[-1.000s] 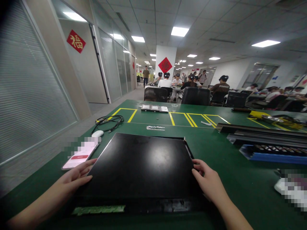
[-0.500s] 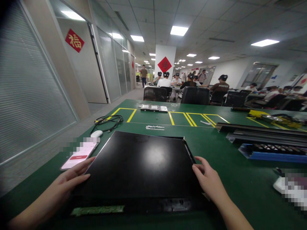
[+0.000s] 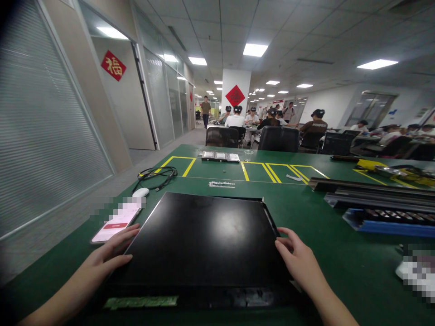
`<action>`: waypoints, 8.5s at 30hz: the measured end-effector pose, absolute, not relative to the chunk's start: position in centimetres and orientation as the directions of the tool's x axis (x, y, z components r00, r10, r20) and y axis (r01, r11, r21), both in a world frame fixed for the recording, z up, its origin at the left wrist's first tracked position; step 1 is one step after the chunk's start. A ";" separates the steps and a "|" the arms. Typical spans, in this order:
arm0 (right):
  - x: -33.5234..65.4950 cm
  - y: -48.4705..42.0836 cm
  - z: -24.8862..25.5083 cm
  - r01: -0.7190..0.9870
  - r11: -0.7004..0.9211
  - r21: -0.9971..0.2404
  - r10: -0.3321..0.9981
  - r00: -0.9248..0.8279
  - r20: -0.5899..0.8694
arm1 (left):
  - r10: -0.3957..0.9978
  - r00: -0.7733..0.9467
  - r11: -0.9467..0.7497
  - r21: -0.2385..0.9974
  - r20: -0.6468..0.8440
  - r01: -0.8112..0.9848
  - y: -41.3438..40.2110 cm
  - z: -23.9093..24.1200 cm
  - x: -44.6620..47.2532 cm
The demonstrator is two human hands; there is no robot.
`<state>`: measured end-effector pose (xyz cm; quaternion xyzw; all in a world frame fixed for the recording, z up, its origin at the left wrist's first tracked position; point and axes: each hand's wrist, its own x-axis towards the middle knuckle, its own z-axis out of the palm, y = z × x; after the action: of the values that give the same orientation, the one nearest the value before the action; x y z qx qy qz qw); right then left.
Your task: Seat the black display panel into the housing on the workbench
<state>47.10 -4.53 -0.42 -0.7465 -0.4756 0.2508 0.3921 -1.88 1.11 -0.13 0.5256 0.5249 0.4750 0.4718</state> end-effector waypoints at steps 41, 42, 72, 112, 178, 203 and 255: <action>46.6 -4.5 0.6 0.507 -0.231 -0.831 0.907 0.421 0.005 | 0.988 0.063 -0.150 0.838 0.138 0.525 2.7 -2.5 -3.1; 46.6 -4.4 0.6 0.507 -0.223 -0.832 0.911 0.413 0.008 | 0.988 0.064 -0.152 0.835 0.140 0.529 2.6 -2.4 -3.1; 45.9 -4.7 1.5 0.584 -0.238 -0.776 0.909 0.415 0.033 | 0.985 0.101 -0.172 0.810 0.139 0.561 2.8 -2.8 -3.3; 45.8 -4.7 1.3 0.664 -0.248 -0.705 0.913 0.403 0.059 | 0.878 0.467 -0.429 0.604 0.105 0.672 0.1 1.2 -2.4; 46.3 -4.7 0.9 0.664 -0.232 -0.711 0.921 0.384 0.058 | 0.878 0.347 -0.455 0.348 0.330 0.820 2.7 -2.7 -3.7; 47.6 -4.2 -0.7 0.620 -0.222 -0.753 0.919 0.392 0.051 | 0.900 0.305 -0.409 0.360 0.310 0.839 2.9 -4.1 -3.9; 47.2 -4.3 0.2 0.566 -0.281 -0.775 0.898 0.440 -0.005 | 0.991 -0.095 0.114 0.956 -0.092 0.270 0.4 3.3 -0.4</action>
<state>47.16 -4.33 0.16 -0.7670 -0.4774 0.2288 0.3627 -0.43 0.38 3.30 0.5170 0.6099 0.4190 0.4303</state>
